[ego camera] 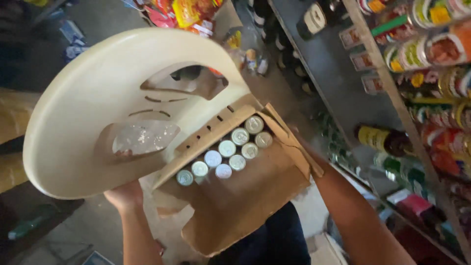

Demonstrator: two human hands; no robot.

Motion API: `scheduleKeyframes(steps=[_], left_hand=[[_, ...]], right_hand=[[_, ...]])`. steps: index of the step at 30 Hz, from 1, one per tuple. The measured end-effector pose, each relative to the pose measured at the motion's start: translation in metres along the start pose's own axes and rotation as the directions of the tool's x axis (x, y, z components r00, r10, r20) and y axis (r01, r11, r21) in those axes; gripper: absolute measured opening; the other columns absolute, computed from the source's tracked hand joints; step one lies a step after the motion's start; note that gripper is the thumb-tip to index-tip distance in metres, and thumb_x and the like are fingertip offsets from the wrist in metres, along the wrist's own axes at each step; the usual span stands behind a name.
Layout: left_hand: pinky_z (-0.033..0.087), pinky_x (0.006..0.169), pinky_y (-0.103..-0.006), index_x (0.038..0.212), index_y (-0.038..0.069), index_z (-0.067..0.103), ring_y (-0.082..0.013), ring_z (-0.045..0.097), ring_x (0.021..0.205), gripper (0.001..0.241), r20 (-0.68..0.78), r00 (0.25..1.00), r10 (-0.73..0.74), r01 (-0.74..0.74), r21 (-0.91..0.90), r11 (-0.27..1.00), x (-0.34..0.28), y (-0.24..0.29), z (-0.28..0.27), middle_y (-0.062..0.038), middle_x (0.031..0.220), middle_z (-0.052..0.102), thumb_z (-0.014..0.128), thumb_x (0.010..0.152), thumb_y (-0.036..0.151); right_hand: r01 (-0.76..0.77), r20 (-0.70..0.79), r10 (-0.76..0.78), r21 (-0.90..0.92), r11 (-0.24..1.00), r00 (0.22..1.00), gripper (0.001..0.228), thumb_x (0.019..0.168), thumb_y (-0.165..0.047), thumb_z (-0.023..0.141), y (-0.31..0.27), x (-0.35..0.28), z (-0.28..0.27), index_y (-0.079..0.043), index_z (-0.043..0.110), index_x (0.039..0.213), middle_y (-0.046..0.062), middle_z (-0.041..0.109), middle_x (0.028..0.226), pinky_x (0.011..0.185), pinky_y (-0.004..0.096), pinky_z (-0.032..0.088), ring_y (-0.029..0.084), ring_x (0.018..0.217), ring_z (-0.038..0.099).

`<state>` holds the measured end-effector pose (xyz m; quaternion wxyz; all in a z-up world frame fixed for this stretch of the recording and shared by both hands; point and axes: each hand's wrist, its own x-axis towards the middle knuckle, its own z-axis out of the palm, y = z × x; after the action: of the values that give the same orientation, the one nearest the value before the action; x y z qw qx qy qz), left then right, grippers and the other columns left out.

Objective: Gather various canned goods from the shelves and pack them into a cardboard box.

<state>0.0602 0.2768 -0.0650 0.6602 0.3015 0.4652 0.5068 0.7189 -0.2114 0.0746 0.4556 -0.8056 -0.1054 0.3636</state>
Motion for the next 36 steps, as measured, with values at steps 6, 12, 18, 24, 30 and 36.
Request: scheduleKeyframes(steps=[6, 12, 18, 24, 30, 36], left_hand=[[0.043, 0.118, -0.0471, 0.139, 0.0, 0.051, -0.0282, 0.061, 0.128, 0.048, 0.216, 0.975, -0.051, 0.041, 0.054, 0.998, 0.024, -0.023, 0.07, -0.014, 0.132, 0.063, 0.045, 0.112, 0.038], [0.043, 0.118, -0.0473, 0.147, -0.002, 0.047, -0.0314, 0.061, 0.123, 0.06, 0.362, 0.914, -0.182, 0.207, -0.032, 0.978, 0.044, -0.072, 0.12, -0.018, 0.133, 0.062, 0.045, 0.108, 0.043], [0.037, 0.124, -0.0442, 0.152, -0.001, 0.041, -0.0284, 0.049, 0.142, 0.06, 0.398, 0.892, -0.217, 0.212, 0.056, 0.976, 0.07, -0.107, 0.154, -0.014, 0.153, 0.05, 0.047, 0.106, 0.038], [0.033, 0.124, -0.0443, 0.155, 0.002, 0.04, -0.0264, 0.044, 0.145, 0.061, 0.417, 0.878, -0.237, 0.259, 0.003, 0.966, 0.111, -0.138, 0.166, -0.012, 0.158, 0.047, 0.048, 0.106, 0.037], [0.034, 0.124, -0.0459, 0.153, 0.003, 0.042, -0.0273, 0.045, 0.146, 0.059, 0.547, 0.782, -0.297, 0.254, 0.156, 0.955, 0.119, -0.123, 0.195, -0.011, 0.156, 0.049, 0.044, 0.107, 0.039], [0.029, 0.126, -0.0444, 0.155, 0.008, 0.039, -0.0245, 0.04, 0.149, 0.061, 0.537, 0.759, -0.369, 0.316, 0.192, 0.929, 0.142, -0.151, 0.171, -0.008, 0.161, 0.043, 0.042, 0.106, 0.044]], right_hand=[[-0.014, -0.083, 0.021, 0.078, 0.997, 0.996, 0.055, 0.1, -0.034, 0.054, 0.016, -0.012, -0.003, -0.006, 0.043, 0.145, 0.011, 0.052, 0.136, 0.099, 0.041, 0.043, 0.029, 0.122, 0.052], [-0.073, -0.171, 0.096, 0.137, 0.988, 0.981, 0.052, 0.101, -0.034, 0.054, 0.042, -0.045, -0.023, -0.006, 0.045, 0.144, 0.011, 0.055, 0.134, 0.098, 0.041, 0.044, 0.028, 0.12, 0.054], [-0.084, -0.251, 0.136, 0.209, 0.974, 0.958, 0.05, 0.102, -0.034, 0.053, 0.062, -0.055, -0.023, -0.006, 0.048, 0.143, 0.01, 0.057, 0.132, 0.097, 0.04, 0.045, 0.027, 0.118, 0.056], [-0.098, -0.29, 0.181, 0.279, 0.955, 0.94, 0.048, 0.102, -0.034, 0.053, 0.083, -0.06, 0.0, -0.006, 0.051, 0.141, 0.01, 0.059, 0.13, 0.095, 0.04, 0.047, 0.027, 0.116, 0.058], [-0.11, -0.318, 0.229, 0.351, 0.93, 0.92, 0.046, 0.103, -0.034, 0.052, 0.08, 0.018, 0.073, -0.006, 0.053, 0.14, 0.009, 0.061, 0.128, 0.094, 0.039, 0.048, 0.026, 0.115, 0.06], [-0.126, -0.303, 0.269, 0.418, 0.9, 0.914, 0.045, 0.103, -0.033, 0.052, 0.098, 0.016, 0.159, -0.007, 0.056, 0.139, 0.009, 0.064, 0.126, 0.093, 0.038, 0.049, 0.025, 0.113, 0.062]])
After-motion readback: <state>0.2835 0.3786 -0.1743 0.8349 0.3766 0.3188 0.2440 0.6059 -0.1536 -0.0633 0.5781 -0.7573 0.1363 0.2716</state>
